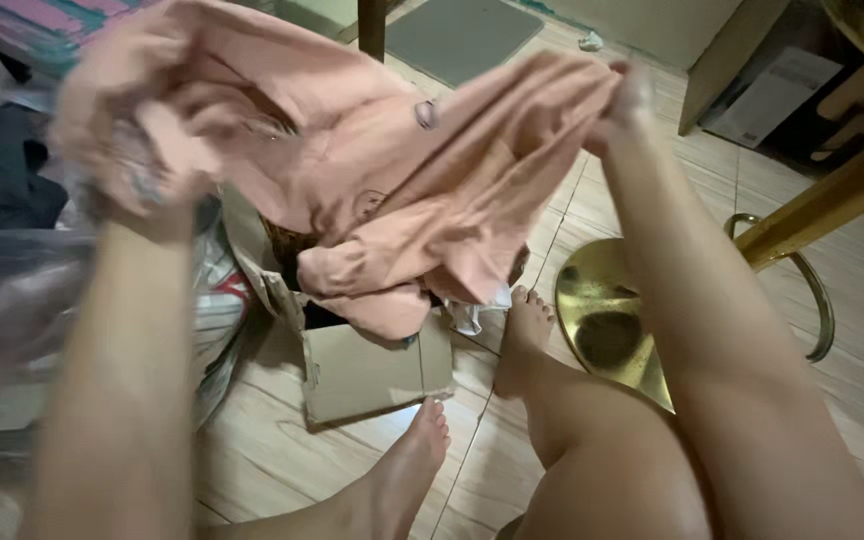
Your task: The person sits on the floor and sorts clothes from a cardboard box into a clear plastic bag. They handle several items including a grey shirt, a peach-colored top, a mustard-colored shirt, a green shirt, and a blue Spider-Man towel, placing them into the bag before moving the bag to a nearby shelf.
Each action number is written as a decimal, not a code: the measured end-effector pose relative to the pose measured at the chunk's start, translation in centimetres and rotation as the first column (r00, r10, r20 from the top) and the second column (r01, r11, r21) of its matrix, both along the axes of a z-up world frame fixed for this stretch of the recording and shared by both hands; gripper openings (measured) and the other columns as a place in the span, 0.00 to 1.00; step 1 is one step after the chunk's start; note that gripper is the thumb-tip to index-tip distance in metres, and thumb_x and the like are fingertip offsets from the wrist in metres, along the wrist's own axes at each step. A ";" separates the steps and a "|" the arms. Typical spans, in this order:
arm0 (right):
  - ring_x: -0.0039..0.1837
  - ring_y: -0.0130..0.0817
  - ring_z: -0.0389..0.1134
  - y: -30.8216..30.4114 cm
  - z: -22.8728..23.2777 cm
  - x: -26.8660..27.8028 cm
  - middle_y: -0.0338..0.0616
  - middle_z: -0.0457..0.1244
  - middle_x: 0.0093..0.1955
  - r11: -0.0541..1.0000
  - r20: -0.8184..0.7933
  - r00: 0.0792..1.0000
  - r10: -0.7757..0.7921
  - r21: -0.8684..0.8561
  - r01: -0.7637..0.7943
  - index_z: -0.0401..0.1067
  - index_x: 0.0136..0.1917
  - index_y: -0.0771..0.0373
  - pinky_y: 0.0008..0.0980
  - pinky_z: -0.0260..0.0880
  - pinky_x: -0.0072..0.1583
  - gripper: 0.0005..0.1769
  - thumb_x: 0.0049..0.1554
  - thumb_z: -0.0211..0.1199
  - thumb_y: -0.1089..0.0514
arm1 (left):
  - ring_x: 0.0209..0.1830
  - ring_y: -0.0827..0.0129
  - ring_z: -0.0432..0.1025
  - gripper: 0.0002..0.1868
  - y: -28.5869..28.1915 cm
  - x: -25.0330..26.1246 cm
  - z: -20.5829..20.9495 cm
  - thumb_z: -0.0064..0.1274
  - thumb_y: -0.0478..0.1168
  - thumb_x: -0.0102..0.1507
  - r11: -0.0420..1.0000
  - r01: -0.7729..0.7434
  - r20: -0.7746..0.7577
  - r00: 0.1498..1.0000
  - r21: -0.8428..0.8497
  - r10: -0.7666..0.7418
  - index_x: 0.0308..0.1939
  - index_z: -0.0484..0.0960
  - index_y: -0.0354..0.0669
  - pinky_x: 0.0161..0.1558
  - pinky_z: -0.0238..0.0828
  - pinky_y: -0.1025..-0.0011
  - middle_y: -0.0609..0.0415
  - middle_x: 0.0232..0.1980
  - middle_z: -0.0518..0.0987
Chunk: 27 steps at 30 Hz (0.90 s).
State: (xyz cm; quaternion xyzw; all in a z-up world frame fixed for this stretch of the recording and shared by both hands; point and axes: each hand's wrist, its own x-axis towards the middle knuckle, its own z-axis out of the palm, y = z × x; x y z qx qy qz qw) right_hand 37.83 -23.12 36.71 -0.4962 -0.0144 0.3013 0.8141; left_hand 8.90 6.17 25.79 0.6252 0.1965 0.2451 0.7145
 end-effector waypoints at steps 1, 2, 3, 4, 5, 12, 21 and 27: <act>0.73 0.56 0.64 -0.9 -0.3 0.6 0.64 0.61 0.72 0.999 -0.014 0.999 0.037 0.026 -0.037 0.60 0.72 0.71 0.62 0.63 0.73 0.34 0.60 0.38 0.49 | 0.50 0.56 0.76 0.38 0.9 -0.5 0.1 0.42 0.67 0.62 0.998 0.005 -0.061 0.998 0.063 -0.002 0.55 0.85 0.37 0.51 0.71 0.61 0.42 0.54 0.83; 0.73 0.55 0.64 -1.3 -0.4 1.0 0.64 0.61 0.72 0.996 -0.028 0.997 0.075 0.051 -0.073 0.61 0.73 0.72 0.62 0.64 0.74 0.35 0.60 0.38 0.49 | 0.50 0.56 0.76 0.39 1.5 -0.8 0.1 0.41 0.68 0.62 0.992 0.013 -0.124 0.992 0.122 0.002 0.55 0.85 0.37 0.51 0.71 0.61 0.42 0.54 0.83; 0.72 0.54 0.65 -1.3 -0.5 1.2 0.63 0.62 0.72 0.993 0.023 0.992 0.122 -0.004 -0.122 0.62 0.72 0.72 0.60 0.64 0.73 0.35 0.60 0.39 0.49 | 0.50 0.56 0.76 0.39 1.8 -1.1 0.0 0.40 0.68 0.62 0.984 0.025 -0.187 0.982 0.176 0.008 0.55 0.84 0.37 0.51 0.71 0.61 0.42 0.54 0.83; 0.70 0.54 0.65 -1.1 -0.5 1.3 0.63 0.62 0.71 0.984 0.071 0.983 0.170 -0.060 -0.165 0.62 0.71 0.72 0.59 0.64 0.72 0.35 0.60 0.39 0.48 | 0.50 0.56 0.76 0.40 2.1 -1.2 -0.3 0.40 0.68 0.62 0.974 0.042 -0.242 0.970 0.224 0.013 0.55 0.84 0.37 0.51 0.71 0.60 0.41 0.54 0.83; 0.69 0.53 0.66 -0.8 -0.4 1.2 0.62 0.63 0.70 0.971 0.116 0.969 0.219 -0.119 -0.205 0.63 0.71 0.72 0.58 0.65 0.72 0.35 0.59 0.40 0.47 | 0.50 0.55 0.76 0.40 2.2 -1.1 -0.7 0.39 0.69 0.62 0.965 0.052 -0.281 0.959 0.257 0.023 0.55 0.84 0.36 0.51 0.72 0.60 0.41 0.54 0.83; 0.65 0.51 0.69 0.7 0.7 1.2 0.59 0.67 0.61 0.982 0.320 0.937 0.140 -0.166 -0.090 0.69 0.60 0.68 0.56 0.69 0.69 0.30 0.55 0.47 0.44 | 0.50 0.54 0.76 0.44 1.0 1.1 -3.6 0.36 0.72 0.63 0.943 0.044 -0.355 0.931 0.330 0.081 0.56 0.83 0.35 0.50 0.72 0.59 0.39 0.55 0.83; 0.43 0.33 0.61 -3.6 -9.2 9.1 0.41 0.60 0.44 0.898 0.164 0.979 0.123 -0.439 -0.039 0.65 0.51 0.64 0.40 0.70 0.54 0.12 0.55 0.62 0.58 | 0.50 0.51 0.76 0.50 -3.8 1.9 -7.4 0.31 0.76 0.64 0.936 0.322 -0.591 0.786 0.142 -0.181 0.57 0.82 0.32 0.49 0.73 0.57 0.37 0.56 0.82; 0.49 0.36 0.66 -1.2 -7.5 3.5 0.49 0.64 0.52 0.689 0.122 0.863 0.491 -0.660 -0.299 0.69 0.60 0.69 0.39 0.73 0.57 0.28 0.56 0.53 0.46 | 0.50 0.50 0.76 0.53 -10.0 0.3 -13.5 0.27 0.79 0.64 0.776 0.485 -0.634 0.464 -0.402 -0.619 0.58 0.81 0.31 0.49 0.73 0.56 0.36 0.56 0.82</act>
